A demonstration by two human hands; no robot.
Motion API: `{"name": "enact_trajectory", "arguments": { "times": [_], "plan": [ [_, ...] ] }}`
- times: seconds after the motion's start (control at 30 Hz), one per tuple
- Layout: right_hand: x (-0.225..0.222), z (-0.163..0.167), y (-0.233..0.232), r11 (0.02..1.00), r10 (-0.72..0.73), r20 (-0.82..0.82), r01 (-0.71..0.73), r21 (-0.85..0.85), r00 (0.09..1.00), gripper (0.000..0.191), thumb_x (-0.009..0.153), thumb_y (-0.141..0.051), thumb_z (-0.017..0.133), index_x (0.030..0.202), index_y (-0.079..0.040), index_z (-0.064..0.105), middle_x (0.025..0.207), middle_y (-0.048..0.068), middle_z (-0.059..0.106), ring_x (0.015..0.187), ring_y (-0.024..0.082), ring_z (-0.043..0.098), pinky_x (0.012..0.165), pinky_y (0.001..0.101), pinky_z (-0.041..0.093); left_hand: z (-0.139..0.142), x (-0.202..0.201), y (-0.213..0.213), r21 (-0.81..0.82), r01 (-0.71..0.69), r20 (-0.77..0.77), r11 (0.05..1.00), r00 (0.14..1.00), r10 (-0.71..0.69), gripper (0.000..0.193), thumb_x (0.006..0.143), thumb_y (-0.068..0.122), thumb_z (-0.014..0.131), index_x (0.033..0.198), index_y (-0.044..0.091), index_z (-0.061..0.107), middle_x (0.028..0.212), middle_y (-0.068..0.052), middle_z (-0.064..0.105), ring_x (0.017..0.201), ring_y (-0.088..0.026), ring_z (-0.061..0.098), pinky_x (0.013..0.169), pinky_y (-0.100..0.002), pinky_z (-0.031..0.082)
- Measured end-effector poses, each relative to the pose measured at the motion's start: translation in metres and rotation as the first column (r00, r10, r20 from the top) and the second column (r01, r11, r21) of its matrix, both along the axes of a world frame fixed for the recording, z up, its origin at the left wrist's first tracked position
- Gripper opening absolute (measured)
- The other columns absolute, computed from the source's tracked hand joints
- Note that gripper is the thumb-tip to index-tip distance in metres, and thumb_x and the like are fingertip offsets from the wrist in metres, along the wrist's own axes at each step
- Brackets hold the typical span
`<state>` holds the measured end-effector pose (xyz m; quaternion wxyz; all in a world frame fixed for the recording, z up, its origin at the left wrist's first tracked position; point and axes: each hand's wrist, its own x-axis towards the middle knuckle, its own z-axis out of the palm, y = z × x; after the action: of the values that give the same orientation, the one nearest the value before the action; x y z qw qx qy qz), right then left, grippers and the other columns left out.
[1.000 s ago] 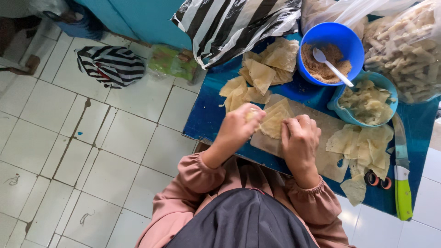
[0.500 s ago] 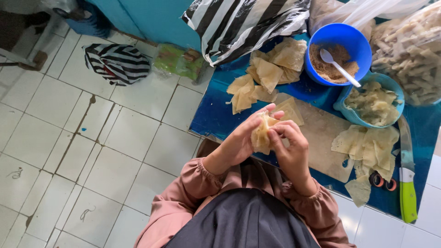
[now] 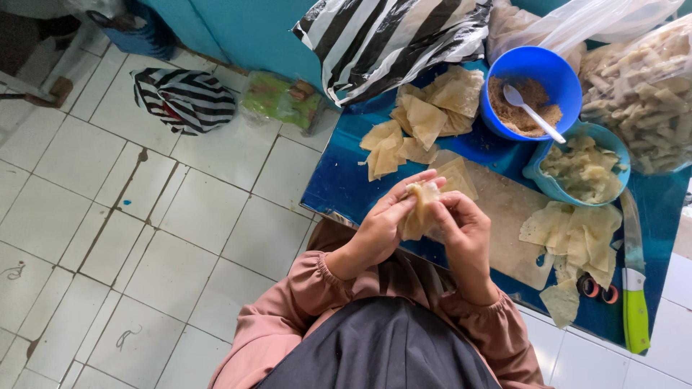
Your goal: The person sits at a low table folding thin translucent sheets in half and stacking the folded pieces on a board. They occasionally use a spoon to scoop brown powder from a blue bowl and place it onto a folded sheet before continuing to fold more pieces.
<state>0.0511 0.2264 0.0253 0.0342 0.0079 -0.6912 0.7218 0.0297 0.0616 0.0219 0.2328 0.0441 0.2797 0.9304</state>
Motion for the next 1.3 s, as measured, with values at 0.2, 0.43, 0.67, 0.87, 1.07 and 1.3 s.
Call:
{"name": "enact_trajectory", "arguments": {
  "times": [0.2, 0.43, 0.67, 0.87, 1.07, 1.3],
  "plan": [
    [-0.009, -0.007, 0.013, 0.86, 0.069, 0.145, 0.014, -0.51, 0.987, 0.01, 0.106, -0.007, 0.061, 0.109, 0.001, 0.067, 0.107, 0.009, 0.071, 0.099, 0.014, 0.067, 0.092, 0.0277, 0.052, -0.023, -0.01, -0.002, 0.167, -0.094, 0.236, 0.981, 0.97, 0.053, 0.035, 0.11, 0.011, 0.036, 0.139, 0.003, 0.051, 0.142, -0.018, 0.059, 0.131, -0.028, 0.058, 0.113, -0.041, 0.045],
    [-0.023, -0.022, 0.031, 0.308, 0.209, 0.305, 0.234, -0.922, 0.929, 0.012, 0.111, -0.006, 0.058, 0.118, 0.0, 0.066, 0.116, 0.011, 0.073, 0.106, 0.02, 0.071, 0.095, 0.0296, 0.053, -0.052, -0.017, -0.015, 0.315, -0.339, 0.297, 0.886, 0.922, 0.247, 0.019, 0.105, 0.013, 0.043, 0.116, 0.008, 0.057, 0.106, -0.007, 0.063, 0.103, -0.026, 0.064, 0.089, -0.039, 0.055],
    [-0.007, 0.005, 0.017, 0.973, -0.188, -0.181, 0.157, -0.171, 0.965, 0.008, 0.107, -0.008, 0.066, 0.112, -0.002, 0.065, 0.115, 0.011, 0.071, 0.109, 0.021, 0.069, 0.099, 0.0342, 0.054, -0.038, -0.013, -0.019, -0.048, -0.028, 0.247, 0.998, 0.968, 0.039, 0.03, 0.109, 0.033, 0.053, 0.114, 0.005, 0.063, 0.091, 0.0, 0.06, 0.069, -0.008, 0.057, 0.052, -0.021, 0.041],
    [0.011, 0.039, -0.009, 0.498, 0.351, -0.538, 0.334, 0.8, 0.766, 0.021, 0.087, -0.006, 0.075, 0.107, -0.004, 0.068, 0.113, 0.014, 0.071, 0.112, 0.03, 0.064, 0.098, 0.0433, 0.048, -0.024, -0.01, 0.0, -0.324, 0.157, 0.067, 0.933, 0.988, -0.143, 0.033, 0.101, 0.033, 0.068, 0.121, 0.006, 0.066, 0.082, 0.003, 0.062, 0.057, -0.002, 0.052, 0.046, -0.018, 0.035],
    [0.02, 0.033, 0.017, 0.925, -0.042, -0.196, 0.112, 0.363, 0.98, 0.021, 0.099, -0.002, 0.061, 0.12, -0.003, 0.068, 0.12, 0.007, 0.069, 0.113, 0.014, 0.065, 0.098, 0.0271, 0.052, -0.022, -0.008, 0.007, -0.456, 0.126, 0.023, 0.881, 0.991, -0.13, 0.029, 0.099, 0.03, 0.069, 0.119, 0.009, 0.068, 0.08, 0.005, 0.064, 0.058, -0.001, 0.055, 0.048, -0.017, 0.039],
    [0.015, -0.002, 0.033, 0.929, -0.182, -0.016, 0.177, 0.326, 0.983, 0.011, 0.097, -0.003, 0.072, 0.106, 0.001, 0.071, 0.092, -0.001, 0.07, 0.082, 0.003, 0.062, 0.073, 0.0196, 0.051, -0.006, -0.004, 0.011, -0.696, -0.116, -0.29, 0.708, 0.948, -0.13, 0.031, 0.089, 0.024, 0.074, 0.115, 0.008, 0.066, 0.081, -0.001, 0.068, 0.063, -0.009, 0.062, 0.056, -0.025, 0.05]
  ]
}}
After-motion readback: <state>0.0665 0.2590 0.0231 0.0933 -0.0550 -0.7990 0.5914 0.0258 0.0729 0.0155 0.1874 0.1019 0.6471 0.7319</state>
